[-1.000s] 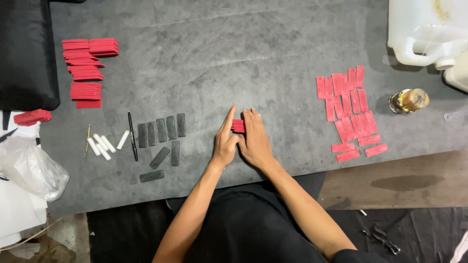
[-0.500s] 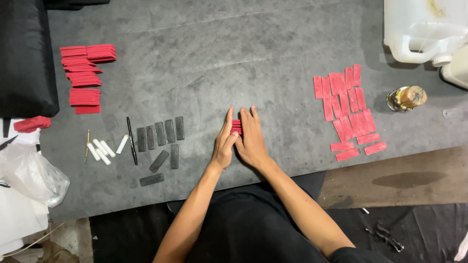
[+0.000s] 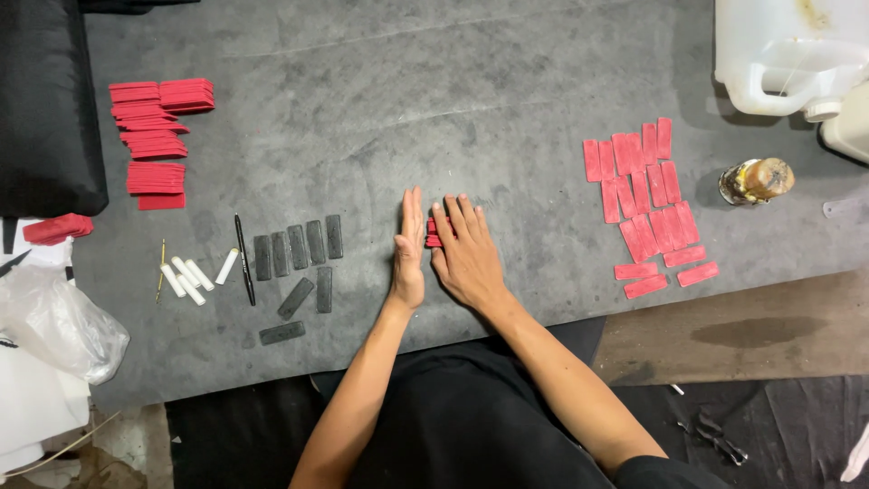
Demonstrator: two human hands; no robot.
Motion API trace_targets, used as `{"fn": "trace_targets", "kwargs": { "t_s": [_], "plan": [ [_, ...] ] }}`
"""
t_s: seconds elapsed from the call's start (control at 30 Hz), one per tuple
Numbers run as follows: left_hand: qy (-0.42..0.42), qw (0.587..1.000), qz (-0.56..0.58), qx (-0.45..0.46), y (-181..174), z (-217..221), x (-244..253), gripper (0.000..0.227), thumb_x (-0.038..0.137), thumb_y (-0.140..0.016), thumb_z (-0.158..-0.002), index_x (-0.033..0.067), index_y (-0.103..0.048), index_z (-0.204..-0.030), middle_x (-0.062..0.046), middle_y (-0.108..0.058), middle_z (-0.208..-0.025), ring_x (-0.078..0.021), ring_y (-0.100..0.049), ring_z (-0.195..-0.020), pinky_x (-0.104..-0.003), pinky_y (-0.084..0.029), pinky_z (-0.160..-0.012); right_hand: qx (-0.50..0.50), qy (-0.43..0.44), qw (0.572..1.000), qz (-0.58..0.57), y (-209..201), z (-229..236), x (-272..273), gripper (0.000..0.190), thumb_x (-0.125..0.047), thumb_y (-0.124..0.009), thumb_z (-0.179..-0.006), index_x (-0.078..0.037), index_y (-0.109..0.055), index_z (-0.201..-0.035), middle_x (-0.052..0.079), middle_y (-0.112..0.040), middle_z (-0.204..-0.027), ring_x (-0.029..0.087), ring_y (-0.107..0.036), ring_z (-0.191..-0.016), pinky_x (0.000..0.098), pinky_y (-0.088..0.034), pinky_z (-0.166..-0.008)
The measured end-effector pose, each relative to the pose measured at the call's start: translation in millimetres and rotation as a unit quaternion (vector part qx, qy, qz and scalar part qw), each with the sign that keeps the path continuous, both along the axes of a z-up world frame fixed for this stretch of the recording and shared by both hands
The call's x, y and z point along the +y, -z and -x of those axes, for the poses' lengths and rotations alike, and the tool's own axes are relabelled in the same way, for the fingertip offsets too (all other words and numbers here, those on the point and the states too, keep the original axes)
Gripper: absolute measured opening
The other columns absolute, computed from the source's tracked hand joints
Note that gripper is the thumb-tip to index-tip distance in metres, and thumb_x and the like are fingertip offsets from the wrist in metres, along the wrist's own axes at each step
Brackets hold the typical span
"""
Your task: Stacking small red leather strips into neat piles on a workbench
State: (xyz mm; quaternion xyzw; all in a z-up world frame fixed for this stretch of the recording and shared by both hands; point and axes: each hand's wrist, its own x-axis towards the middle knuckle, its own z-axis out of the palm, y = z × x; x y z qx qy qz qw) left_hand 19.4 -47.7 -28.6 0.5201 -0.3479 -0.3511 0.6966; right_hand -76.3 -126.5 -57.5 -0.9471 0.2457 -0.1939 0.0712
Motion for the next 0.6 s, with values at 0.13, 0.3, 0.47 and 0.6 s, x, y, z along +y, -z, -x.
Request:
{"fn": "trace_targets", "kwargs": {
  "t_s": [0.13, 0.3, 0.47, 0.6],
  "plan": [
    [0.015, 1.0, -0.002, 0.019, 15, 1, 0, 0.083, 0.065, -0.004, -0.103, 0.0084, 0.001, -0.165, -0.014, 0.0, -0.172, -0.0325, 0.002, -0.157, -0.049, -0.004, -0.128, -0.005, -0.003, 1.0, 0.015, -5, 0, 6, 0.065, -0.024, -0.055, -0.093, -0.002, -0.044, -0.153, 0.02, -0.044, -0.157, 0.038, -0.037, -0.149, 0.0539, -0.025, -0.123],
    [0.005, 1.0, 0.004, 0.016, 14, 6, 2, 0.086, 0.067, -0.007, -0.103, 0.0066, -0.002, -0.164, -0.016, 0.0, -0.171, -0.0332, 0.002, -0.157, -0.048, 0.0, -0.129, 0.038, 0.019, 0.998, 0.05, -10, -2, 4, 0.064, -0.037, -0.052, -0.095, -0.014, -0.047, -0.154, 0.018, -0.046, -0.155, 0.037, -0.041, -0.145, 0.0656, -0.023, -0.119],
    [-0.069, 0.997, 0.018, 0.01, 11, 0, 5, 0.089, 0.068, -0.011, -0.103, 0.0032, -0.014, -0.163, -0.016, -0.01, -0.171, -0.0316, -0.006, -0.158, -0.043, -0.006, -0.13, -0.004, -0.047, 0.999, -0.01, -2, 1, -17, 0.044, -0.033, -0.052, -0.104, -0.014, -0.055, -0.144, 0.009, -0.058, -0.137, 0.03, -0.051, -0.132, 0.0545, -0.033, -0.11],
    [-0.102, 0.995, 0.016, -0.004, 15, -8, 13, 0.082, 0.062, -0.014, -0.107, 0.0002, -0.019, -0.161, -0.019, -0.015, -0.169, -0.0344, -0.01, -0.156, -0.044, -0.01, -0.13, -0.12, -0.039, 0.989, -0.07, 10, -2, -24, 0.038, -0.019, -0.065, -0.1, -0.013, -0.063, -0.137, 0.004, -0.065, -0.115, 0.025, -0.06, -0.105, 0.038, -0.045, -0.09]
  ]
}}
